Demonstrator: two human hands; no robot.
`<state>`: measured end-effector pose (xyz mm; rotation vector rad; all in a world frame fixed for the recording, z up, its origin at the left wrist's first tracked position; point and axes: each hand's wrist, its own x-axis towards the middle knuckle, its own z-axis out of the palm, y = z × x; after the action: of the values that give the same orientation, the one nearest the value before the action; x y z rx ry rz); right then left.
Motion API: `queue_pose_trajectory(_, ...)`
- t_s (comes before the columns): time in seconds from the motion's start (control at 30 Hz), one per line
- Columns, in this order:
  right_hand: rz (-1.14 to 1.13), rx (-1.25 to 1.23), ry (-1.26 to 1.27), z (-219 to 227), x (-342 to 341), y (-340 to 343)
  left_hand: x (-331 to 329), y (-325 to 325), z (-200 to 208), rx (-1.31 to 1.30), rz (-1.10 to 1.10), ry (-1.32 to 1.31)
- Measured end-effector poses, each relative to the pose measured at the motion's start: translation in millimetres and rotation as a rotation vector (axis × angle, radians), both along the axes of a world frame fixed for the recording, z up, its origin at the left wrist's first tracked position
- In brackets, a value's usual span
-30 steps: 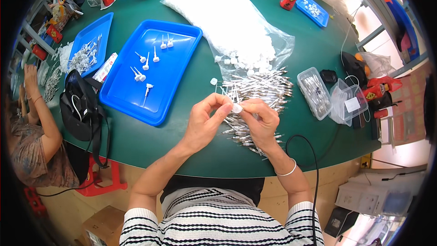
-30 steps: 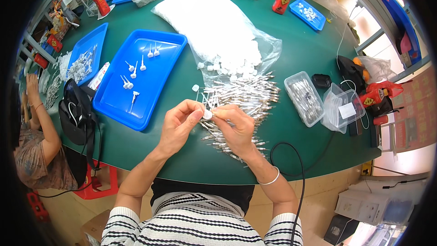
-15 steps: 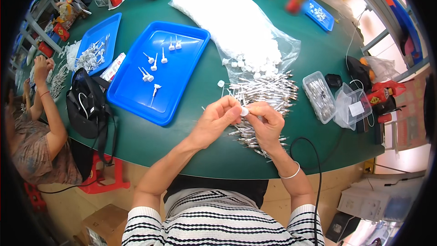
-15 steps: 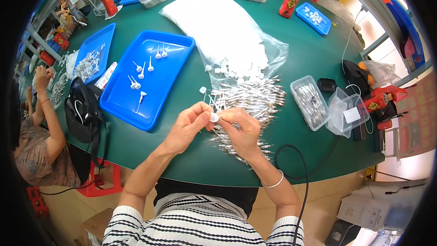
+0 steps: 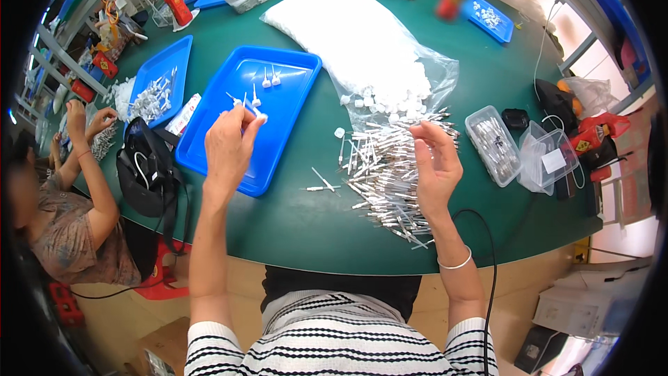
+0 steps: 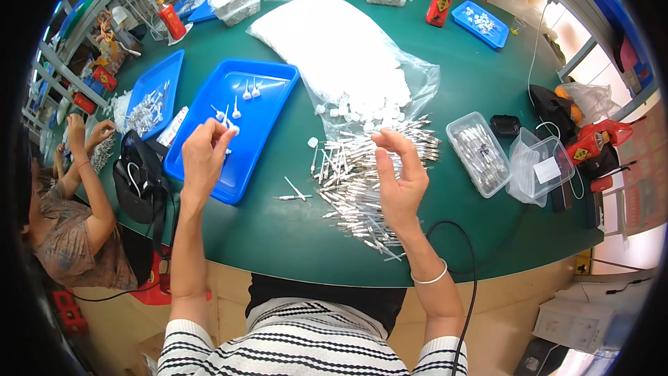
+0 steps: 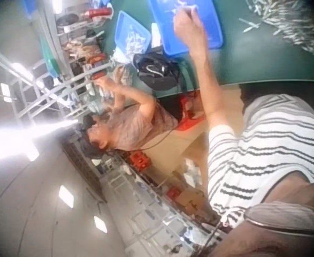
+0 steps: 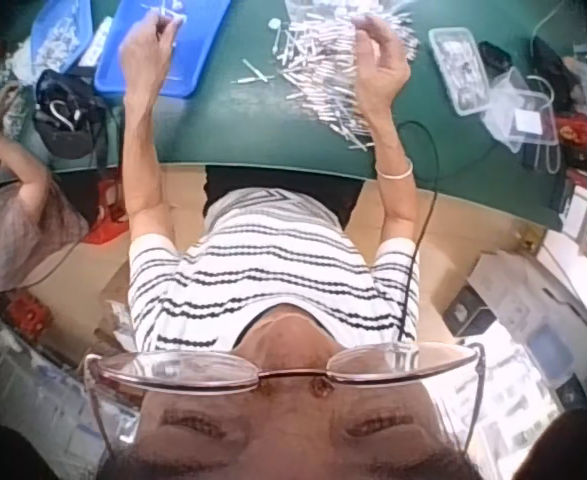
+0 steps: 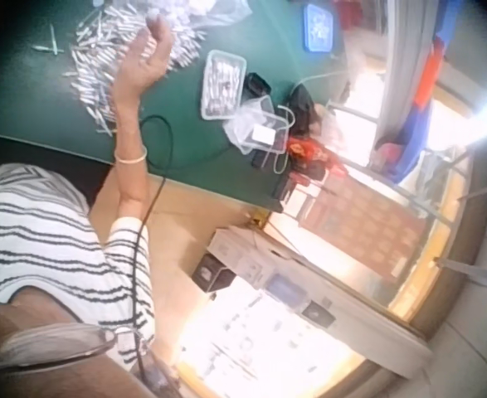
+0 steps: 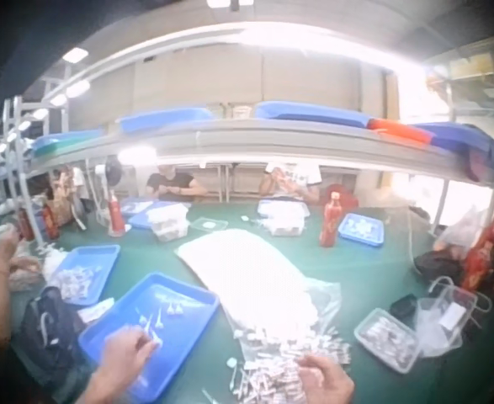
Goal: The person repeatedly picks up a small white plastic cap and a silver metal rod from a pile on the table. They insert the rod into the cap and place the assembled unit into a blue tray. This process is repeated continuously.
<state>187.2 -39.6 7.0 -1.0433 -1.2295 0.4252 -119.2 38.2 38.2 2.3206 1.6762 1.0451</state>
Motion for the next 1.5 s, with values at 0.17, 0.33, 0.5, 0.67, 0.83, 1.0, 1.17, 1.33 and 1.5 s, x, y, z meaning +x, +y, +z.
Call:
queue_pose_trajectory(0.17, 0.025, 0.051, 0.032, 3.7, 0.3, 3.9, 3.7, 1.3, -6.1, 0.078, -0.010, 0.362)
queue_pose_trajectory(0.33, -0.013, 0.050, 0.039, 2.3, 9.4, 5.0, 97.0, 13.4, -25.2, 0.140, -0.417, 0.259)
queue_pose_trajectory(0.5, -0.019, 0.024, 0.076, 4.6, 14.0, 11.0, 146.9, 47.7, -49.3, 0.132, -0.472, 0.445)
queue_pose_trajectory(0.67, -0.019, 0.005, 0.054, 2.0, 14.4, 9.3, 157.6, 54.7, -54.5, 0.070, -0.504, 0.409)
queue_pose_trajectory(0.83, 0.029, -0.081, 0.085, 0.1, 14.9, 7.8, 137.6, 43.5, -27.5, 0.215, -0.408, 0.375)
queue_pose_trajectory(1.0, 0.329, -0.332, 0.399, -5.0, -0.2, 6.5, 126.4, -3.6, 6.9, 0.157, -0.487, 0.075)
queue_pose_trajectory(1.17, 0.405, -0.211, 0.489, -9.5, -14.2, 3.1, 138.6, -18.5, 6.5, 0.208, -0.566, 0.024)
queue_pose_trajectory(1.33, 0.264, -0.190, 0.448, -6.9, -1.6, 1.9, 124.2, 5.5, 13.0, 0.178, -0.513, -0.087)
queue_pose_trajectory(1.5, 0.302, -0.213, 0.530, -10.9, 4.3, 10.2, 98.2, 23.6, -36.9, -0.142, -0.381, 0.139)
